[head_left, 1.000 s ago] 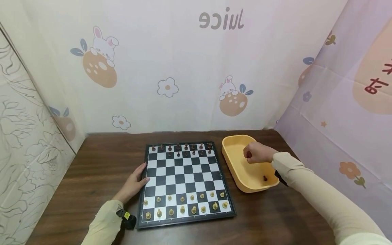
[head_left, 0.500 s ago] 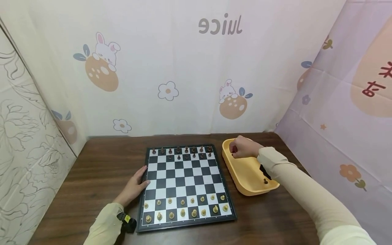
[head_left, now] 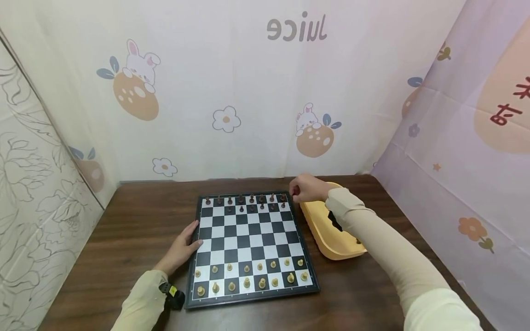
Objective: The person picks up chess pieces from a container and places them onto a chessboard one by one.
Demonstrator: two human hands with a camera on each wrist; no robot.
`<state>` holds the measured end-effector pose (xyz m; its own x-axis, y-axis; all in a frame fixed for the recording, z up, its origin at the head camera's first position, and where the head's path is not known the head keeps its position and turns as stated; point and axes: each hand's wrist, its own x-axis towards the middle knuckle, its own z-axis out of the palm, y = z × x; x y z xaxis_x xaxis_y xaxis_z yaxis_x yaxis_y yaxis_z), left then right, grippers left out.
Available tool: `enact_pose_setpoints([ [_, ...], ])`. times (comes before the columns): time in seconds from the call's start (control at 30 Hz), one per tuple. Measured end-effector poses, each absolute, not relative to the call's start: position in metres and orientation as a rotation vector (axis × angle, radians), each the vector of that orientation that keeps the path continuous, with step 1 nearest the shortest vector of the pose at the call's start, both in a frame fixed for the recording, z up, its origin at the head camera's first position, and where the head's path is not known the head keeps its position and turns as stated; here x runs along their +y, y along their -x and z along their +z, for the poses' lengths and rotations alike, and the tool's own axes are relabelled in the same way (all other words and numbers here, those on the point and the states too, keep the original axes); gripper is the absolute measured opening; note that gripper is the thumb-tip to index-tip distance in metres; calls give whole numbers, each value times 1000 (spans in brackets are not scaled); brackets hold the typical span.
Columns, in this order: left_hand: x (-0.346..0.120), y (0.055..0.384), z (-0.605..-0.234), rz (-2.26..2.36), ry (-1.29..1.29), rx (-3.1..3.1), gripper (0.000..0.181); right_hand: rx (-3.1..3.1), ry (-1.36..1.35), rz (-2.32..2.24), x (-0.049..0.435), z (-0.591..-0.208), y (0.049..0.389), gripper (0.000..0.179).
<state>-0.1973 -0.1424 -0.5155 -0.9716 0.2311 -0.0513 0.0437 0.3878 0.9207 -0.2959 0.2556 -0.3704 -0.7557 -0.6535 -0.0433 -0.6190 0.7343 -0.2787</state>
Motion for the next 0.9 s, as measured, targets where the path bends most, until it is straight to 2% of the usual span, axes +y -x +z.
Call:
enact_pose_setpoints([
  [0.9,-142,196,-513,1664,-209,2435,67,2736,1128,-372,164,-372,317,6],
])
